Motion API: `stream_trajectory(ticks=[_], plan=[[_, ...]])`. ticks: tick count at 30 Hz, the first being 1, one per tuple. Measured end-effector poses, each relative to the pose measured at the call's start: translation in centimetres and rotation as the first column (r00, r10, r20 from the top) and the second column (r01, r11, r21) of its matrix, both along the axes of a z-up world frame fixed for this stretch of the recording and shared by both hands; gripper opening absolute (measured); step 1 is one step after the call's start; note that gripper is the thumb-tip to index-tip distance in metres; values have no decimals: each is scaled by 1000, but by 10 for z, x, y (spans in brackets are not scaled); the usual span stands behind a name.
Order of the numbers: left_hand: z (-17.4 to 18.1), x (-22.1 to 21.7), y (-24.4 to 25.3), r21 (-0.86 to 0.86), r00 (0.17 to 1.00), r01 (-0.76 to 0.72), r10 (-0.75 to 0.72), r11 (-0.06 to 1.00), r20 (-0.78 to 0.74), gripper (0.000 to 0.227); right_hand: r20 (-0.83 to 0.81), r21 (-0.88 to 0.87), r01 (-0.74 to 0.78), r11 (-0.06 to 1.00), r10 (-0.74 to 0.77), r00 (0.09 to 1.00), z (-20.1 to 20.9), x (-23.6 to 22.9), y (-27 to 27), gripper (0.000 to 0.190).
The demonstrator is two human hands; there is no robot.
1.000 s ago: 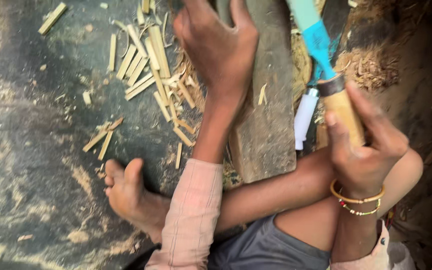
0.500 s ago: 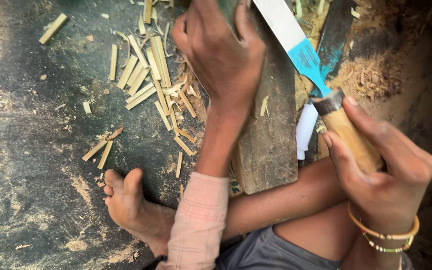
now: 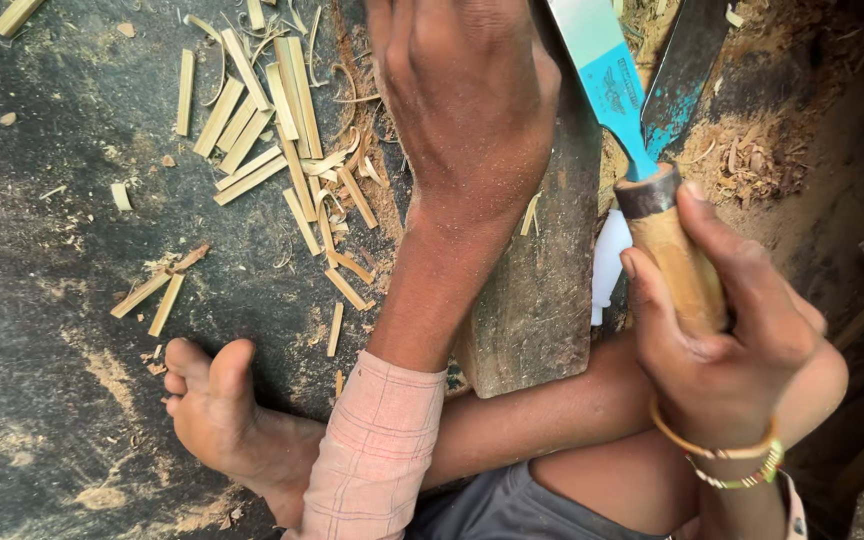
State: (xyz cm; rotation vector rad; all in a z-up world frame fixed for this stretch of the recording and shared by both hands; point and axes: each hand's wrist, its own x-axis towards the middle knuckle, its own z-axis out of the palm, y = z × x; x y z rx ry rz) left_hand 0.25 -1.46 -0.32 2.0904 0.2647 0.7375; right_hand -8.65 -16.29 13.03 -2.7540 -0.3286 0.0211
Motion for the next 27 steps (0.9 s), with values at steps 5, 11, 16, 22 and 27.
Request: stream_trajectory(ticks=[5, 11, 16, 22, 27], plan=[[5, -4, -3, -59, 997, -21, 17, 998, -69, 22, 44, 41, -9, 999, 7, 999, -26, -3, -5, 42], [7, -4, -1, -134, 992, -69, 54, 989, -117, 27, -178, 429, 274, 861, -217, 960, -28, -9, -9, 44], [-7, 1, -8, -129, 992, -57, 42, 990, -117, 28, -121, 631, 234, 740, -205, 971, -20, -25, -22, 42], [-4, 1, 3, -54, 999, -26, 25, 998, -28, 28, -303, 718, 413, 561, -283, 910, -32, -4, -32, 51], [7, -1, 2, -5, 988, -147, 147, 989, 45, 17, -370, 747, 456, 484, -268, 890, -37, 4, -27, 49]])
